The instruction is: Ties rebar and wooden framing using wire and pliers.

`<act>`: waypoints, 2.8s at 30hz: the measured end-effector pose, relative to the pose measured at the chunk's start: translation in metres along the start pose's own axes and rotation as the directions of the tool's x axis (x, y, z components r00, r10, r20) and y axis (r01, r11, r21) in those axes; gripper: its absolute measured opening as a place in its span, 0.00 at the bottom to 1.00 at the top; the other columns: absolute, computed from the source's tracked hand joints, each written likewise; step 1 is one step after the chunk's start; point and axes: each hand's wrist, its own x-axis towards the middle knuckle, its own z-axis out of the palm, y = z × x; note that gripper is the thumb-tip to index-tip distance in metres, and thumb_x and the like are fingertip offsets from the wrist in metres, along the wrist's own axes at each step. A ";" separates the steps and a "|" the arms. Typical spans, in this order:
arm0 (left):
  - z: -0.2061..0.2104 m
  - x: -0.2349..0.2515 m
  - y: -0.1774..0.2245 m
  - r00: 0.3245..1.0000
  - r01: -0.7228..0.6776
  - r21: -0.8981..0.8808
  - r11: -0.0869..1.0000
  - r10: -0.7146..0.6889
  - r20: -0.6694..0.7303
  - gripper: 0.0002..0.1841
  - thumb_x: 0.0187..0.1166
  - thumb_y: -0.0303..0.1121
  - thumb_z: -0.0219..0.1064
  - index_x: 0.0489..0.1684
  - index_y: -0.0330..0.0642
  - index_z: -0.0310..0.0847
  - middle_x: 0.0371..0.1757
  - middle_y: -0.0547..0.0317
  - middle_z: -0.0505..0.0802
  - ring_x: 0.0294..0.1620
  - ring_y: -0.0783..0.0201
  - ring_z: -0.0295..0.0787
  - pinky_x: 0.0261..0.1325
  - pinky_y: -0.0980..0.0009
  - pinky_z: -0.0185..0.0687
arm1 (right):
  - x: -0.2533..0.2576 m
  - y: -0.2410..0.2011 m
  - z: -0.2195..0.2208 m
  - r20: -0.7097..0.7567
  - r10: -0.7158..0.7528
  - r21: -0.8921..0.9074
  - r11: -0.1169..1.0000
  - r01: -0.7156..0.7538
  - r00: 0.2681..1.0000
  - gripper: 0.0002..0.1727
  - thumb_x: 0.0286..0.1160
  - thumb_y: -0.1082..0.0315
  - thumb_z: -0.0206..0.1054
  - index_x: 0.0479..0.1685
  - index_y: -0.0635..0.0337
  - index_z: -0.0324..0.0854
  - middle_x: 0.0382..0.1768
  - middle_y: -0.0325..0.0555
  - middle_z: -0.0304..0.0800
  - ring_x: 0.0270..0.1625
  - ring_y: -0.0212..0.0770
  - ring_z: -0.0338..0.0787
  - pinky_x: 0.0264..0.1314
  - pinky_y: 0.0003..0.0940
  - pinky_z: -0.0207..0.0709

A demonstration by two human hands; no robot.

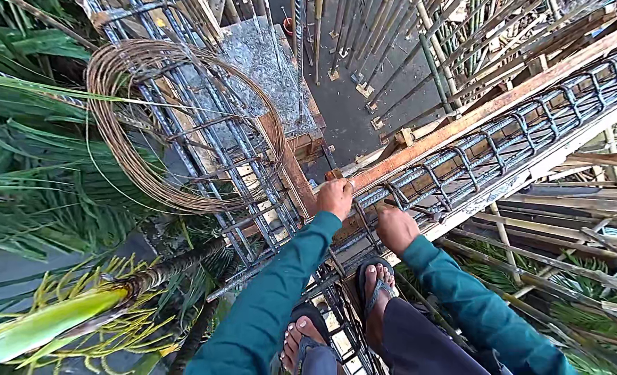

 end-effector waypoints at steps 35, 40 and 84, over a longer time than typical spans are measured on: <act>-0.007 -0.094 -0.013 0.990 0.138 -0.330 0.934 -0.118 0.082 0.19 0.84 0.33 0.69 0.69 0.33 0.81 0.62 0.43 0.91 0.52 0.56 0.96 0.59 0.57 0.93 | 0.035 -0.002 0.003 0.085 -0.109 0.410 0.910 0.065 0.990 0.29 0.87 0.44 0.61 0.54 0.64 0.89 0.50 0.63 0.93 0.54 0.61 0.92 0.62 0.64 0.82; -0.001 -0.094 0.005 0.980 0.112 -0.167 0.980 -0.080 0.185 0.24 0.84 0.31 0.65 0.76 0.28 0.74 0.51 0.36 0.92 0.33 0.56 0.94 0.39 0.56 0.94 | 0.018 0.004 -0.008 0.030 -0.154 0.419 0.899 0.128 0.988 0.26 0.88 0.53 0.62 0.63 0.72 0.83 0.63 0.69 0.87 0.70 0.65 0.86 0.71 0.68 0.75; 0.022 -0.099 0.007 0.948 -0.314 0.711 0.629 0.161 0.276 0.18 0.91 0.37 0.57 0.51 0.33 0.91 0.49 0.34 0.95 0.51 0.34 0.95 0.48 0.37 0.87 | 0.022 0.000 -0.027 0.134 -0.180 0.213 0.966 0.149 0.975 0.31 0.92 0.47 0.53 0.61 0.73 0.81 0.62 0.68 0.86 0.67 0.64 0.88 0.63 0.67 0.80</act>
